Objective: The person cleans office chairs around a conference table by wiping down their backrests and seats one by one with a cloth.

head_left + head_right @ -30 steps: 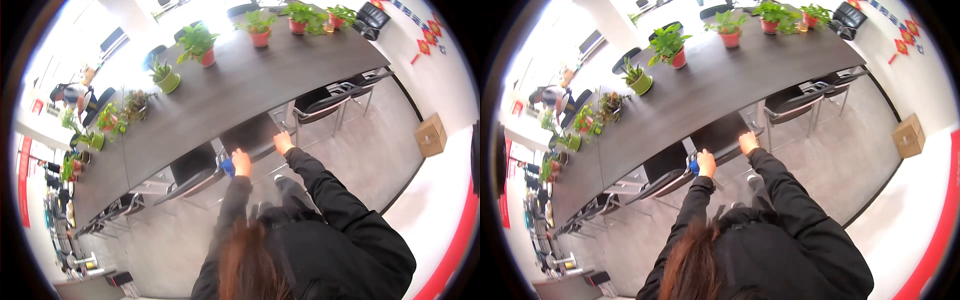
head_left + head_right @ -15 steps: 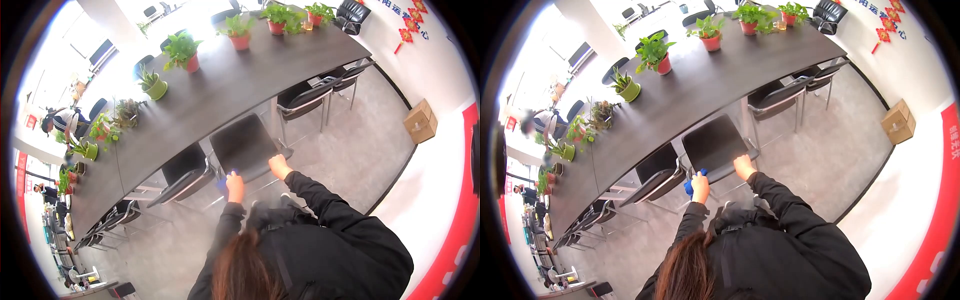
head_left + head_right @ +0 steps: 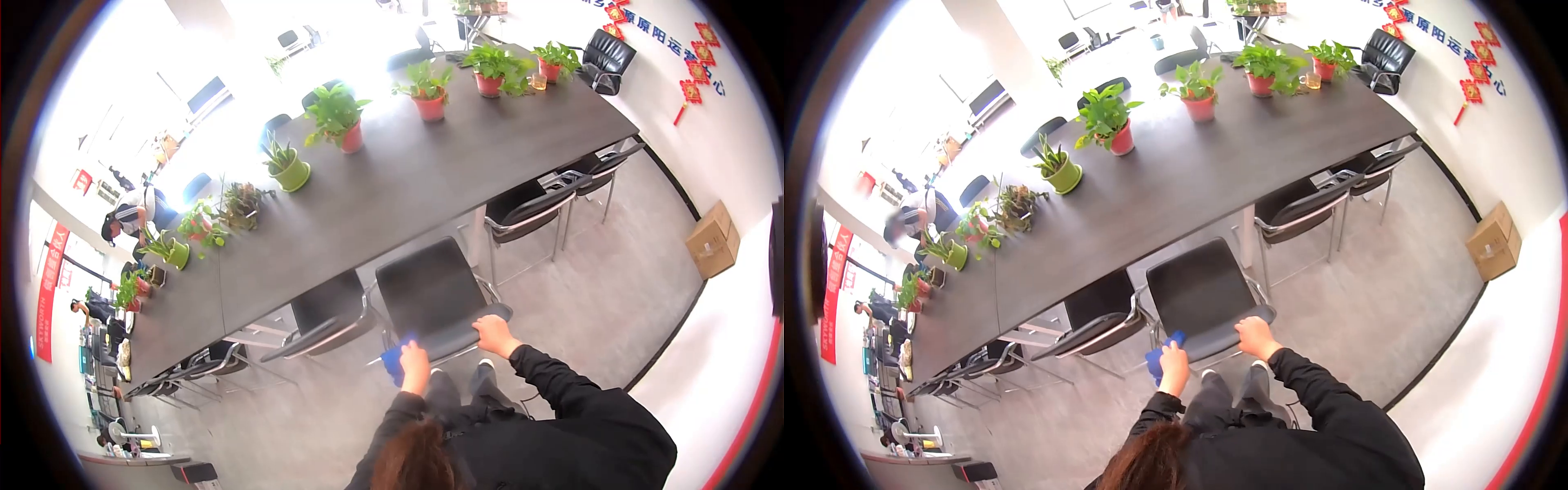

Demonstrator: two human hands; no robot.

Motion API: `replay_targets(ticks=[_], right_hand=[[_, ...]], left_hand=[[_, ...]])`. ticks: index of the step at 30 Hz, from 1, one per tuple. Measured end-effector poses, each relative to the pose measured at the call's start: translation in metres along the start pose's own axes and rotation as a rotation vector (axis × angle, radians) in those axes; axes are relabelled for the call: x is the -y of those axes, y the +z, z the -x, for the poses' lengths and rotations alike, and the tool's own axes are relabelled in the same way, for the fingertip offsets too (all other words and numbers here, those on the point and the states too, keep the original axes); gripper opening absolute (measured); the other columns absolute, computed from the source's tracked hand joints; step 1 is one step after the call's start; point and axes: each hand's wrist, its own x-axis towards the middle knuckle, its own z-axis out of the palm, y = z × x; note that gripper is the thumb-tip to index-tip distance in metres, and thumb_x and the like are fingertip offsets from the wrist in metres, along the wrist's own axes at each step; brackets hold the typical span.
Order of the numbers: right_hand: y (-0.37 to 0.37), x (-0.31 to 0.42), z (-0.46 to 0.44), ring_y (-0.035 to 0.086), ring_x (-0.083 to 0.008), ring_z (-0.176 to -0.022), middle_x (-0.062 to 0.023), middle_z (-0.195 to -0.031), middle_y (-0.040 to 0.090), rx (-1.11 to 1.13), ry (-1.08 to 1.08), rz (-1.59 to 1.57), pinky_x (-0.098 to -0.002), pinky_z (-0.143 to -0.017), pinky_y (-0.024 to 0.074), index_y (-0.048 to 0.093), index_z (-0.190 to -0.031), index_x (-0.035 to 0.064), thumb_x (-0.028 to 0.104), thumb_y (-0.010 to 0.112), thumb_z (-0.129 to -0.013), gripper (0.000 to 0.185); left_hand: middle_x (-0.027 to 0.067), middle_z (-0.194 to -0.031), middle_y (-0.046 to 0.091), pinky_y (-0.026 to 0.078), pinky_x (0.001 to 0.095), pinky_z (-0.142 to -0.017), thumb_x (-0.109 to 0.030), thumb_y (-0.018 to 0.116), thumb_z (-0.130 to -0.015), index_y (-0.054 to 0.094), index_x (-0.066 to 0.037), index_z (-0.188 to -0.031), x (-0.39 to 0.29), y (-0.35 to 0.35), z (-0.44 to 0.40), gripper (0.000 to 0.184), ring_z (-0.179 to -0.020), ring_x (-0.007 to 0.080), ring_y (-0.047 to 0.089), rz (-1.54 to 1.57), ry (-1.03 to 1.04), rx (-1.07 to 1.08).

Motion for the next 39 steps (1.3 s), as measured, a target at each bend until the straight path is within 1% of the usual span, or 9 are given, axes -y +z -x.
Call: replay_targets(ticks=[4, 11, 23, 26, 28, 34, 36, 37, 39], right_hand=[[0.007, 0.005, -0.001, 0.062, -0.0287, -0.083, -0.0078, -0.080, 0.064, -0.041, 0.027, 0.053, -0.0411, -0.075, 0.0491, 0.068, -0.082, 0.0078, 0.014, 0.067, -0.055, 0.029], [0.000, 0.017, -0.003, 0.064, -0.0262, -0.092, -0.0063, -0.091, 0.068, 0.002, 0.111, 0.092, -0.0385, -0.084, 0.0486, 0.071, -0.089, 0.0102, 0.013, 0.068, -0.055, 0.033], [-0.005, 0.021, -0.014, 0.064, -0.0274, -0.090, -0.0070, -0.091, 0.069, -0.001, 0.096, 0.076, -0.0384, -0.081, 0.0499, 0.071, -0.087, 0.0099, 0.012, 0.068, -0.057, 0.031], [-0.006, 0.019, -0.016, 0.064, -0.0275, -0.090, -0.0073, -0.091, 0.069, 0.025, 0.089, 0.068, -0.0384, -0.081, 0.0503, 0.072, -0.086, 0.0101, 0.010, 0.066, -0.057, 0.030], [-0.007, 0.017, -0.032, 0.064, -0.0274, -0.090, -0.0077, -0.090, 0.069, 0.014, 0.080, 0.073, -0.0383, -0.082, 0.0504, 0.073, -0.085, 0.0103, 0.010, 0.066, -0.057, 0.029], [-0.018, 0.003, -0.103, 0.064, -0.0273, -0.093, -0.0090, -0.081, 0.069, 0.178, 0.277, 0.064, -0.0404, -0.088, 0.0477, 0.075, -0.079, 0.0130, 0.013, 0.065, -0.058, 0.023], [-0.033, 0.010, -0.137, 0.056, -0.0321, -0.112, -0.0160, -0.106, 0.066, 0.327, 0.245, 0.210, -0.0443, -0.100, 0.0394, 0.071, -0.103, 0.0105, 0.011, 0.064, -0.061, 0.043], [-0.025, 0.013, -0.147, 0.056, -0.0321, -0.112, -0.0160, -0.106, 0.066, 0.324, 0.240, 0.208, -0.0443, -0.100, 0.0394, 0.071, -0.103, 0.0105, 0.011, 0.064, -0.061, 0.043], [-0.001, 0.015, -0.166, 0.042, -0.0395, -0.127, -0.0246, -0.133, 0.048, -0.310, 0.313, 0.279, -0.0501, -0.106, 0.0311, 0.053, -0.130, 0.0065, 0.004, 0.059, -0.065, 0.066]], left_hand=[[0.0107, -0.113, 0.054, 0.053, 0.0308, -0.080, -0.009, 0.069, -0.072, 0.073, -0.005, -0.090, 0.003, -0.009, -0.001, 0.019, -0.104, 0.0286, 0.054, -0.065, 0.045, 0.051], [0.0108, -0.116, 0.052, 0.053, 0.0295, -0.080, -0.013, 0.070, -0.074, 0.072, -0.005, -0.097, 0.010, -0.004, -0.002, 0.024, -0.104, 0.0293, 0.052, -0.024, 0.100, 0.088], [0.0141, -0.113, 0.052, 0.053, 0.0283, -0.075, -0.009, 0.066, -0.075, 0.072, -0.002, -0.091, 0.013, -0.008, -0.003, 0.018, -0.102, 0.0295, 0.051, 0.099, 0.083, 0.034], [0.0093, -0.115, 0.052, 0.054, 0.0272, -0.076, -0.014, 0.072, -0.073, 0.073, -0.005, -0.093, 0.016, -0.004, -0.008, 0.022, -0.102, 0.0271, 0.053, 0.009, 0.057, 0.008], [0.0141, -0.112, 0.054, 0.053, 0.0298, -0.076, -0.009, 0.066, -0.075, 0.071, -0.001, -0.094, 0.022, -0.014, -0.020, 0.021, -0.101, 0.0310, 0.053, 0.097, 0.098, 0.062], [0.0119, -0.109, 0.058, 0.053, 0.0390, -0.080, -0.009, 0.068, -0.070, 0.072, -0.005, -0.089, 0.047, -0.051, -0.084, 0.020, -0.103, 0.0321, 0.056, 0.094, 0.093, 0.033], [0.0146, -0.108, 0.059, 0.052, 0.0420, -0.077, -0.011, 0.066, -0.069, 0.070, -0.003, -0.088, 0.065, -0.054, -0.111, 0.021, -0.101, 0.0332, 0.055, 0.204, 0.128, -0.084], [0.0151, -0.104, 0.060, 0.052, 0.0442, -0.076, -0.007, 0.064, -0.070, 0.070, -0.004, -0.087, 0.071, -0.064, -0.119, 0.018, -0.100, 0.0352, 0.055, 0.275, 0.125, -0.177], [0.0151, -0.105, 0.059, 0.051, 0.0457, -0.076, -0.005, 0.062, -0.072, 0.069, -0.007, -0.091, 0.078, -0.077, -0.119, 0.020, -0.099, 0.0369, 0.054, 0.402, 0.115, -0.376]])
